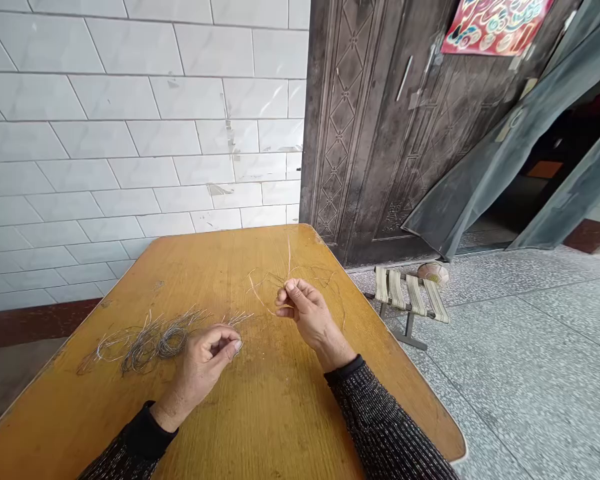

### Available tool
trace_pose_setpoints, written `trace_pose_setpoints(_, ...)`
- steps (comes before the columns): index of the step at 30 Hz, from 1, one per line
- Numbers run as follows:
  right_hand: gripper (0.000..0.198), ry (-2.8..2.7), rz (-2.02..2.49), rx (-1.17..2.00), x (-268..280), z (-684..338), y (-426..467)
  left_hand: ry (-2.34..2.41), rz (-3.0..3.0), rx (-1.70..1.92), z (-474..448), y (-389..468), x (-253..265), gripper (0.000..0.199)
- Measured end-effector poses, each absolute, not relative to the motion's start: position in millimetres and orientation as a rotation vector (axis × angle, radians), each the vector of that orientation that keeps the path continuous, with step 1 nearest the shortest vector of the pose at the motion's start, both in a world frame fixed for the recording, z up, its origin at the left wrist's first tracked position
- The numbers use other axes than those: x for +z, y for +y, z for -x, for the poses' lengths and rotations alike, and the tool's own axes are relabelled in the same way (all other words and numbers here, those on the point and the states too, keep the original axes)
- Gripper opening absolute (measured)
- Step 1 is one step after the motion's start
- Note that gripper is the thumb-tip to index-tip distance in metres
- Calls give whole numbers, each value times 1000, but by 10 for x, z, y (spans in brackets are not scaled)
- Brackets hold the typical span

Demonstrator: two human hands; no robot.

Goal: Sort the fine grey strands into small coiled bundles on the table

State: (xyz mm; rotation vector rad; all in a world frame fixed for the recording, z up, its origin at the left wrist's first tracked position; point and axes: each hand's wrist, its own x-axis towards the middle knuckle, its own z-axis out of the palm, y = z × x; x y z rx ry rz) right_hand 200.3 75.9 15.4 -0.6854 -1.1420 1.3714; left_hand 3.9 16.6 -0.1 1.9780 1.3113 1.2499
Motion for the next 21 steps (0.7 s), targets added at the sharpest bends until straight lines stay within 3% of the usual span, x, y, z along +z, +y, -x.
trace_pose_setpoints(3, 25, -1405, 776, 1128, 90, -1875, 676, 1285, -1858, 1283, -56, 127, 33, 13)
trace_pose_setpoints(8, 21, -2018, 977, -15, -13, -1680, 486, 1123, -1450, 1279, -113, 89, 50, 26)
trace_pose_setpoints(11, 22, -2254, 802, -409, 3, -1629, 388, 1072, -1277, 1332, -133, 106, 32, 27)
trace_pose_setpoints(15, 17, -2185, 712, -410, 64, -1635, 361, 1076, -1164, 1393, -106, 139, 42, 24)
trace_pose_setpoints(21, 19, -1658, 1010, 203, 38, -1735, 484, 1137, -1211, 1398, -68, 126, 144, 24)
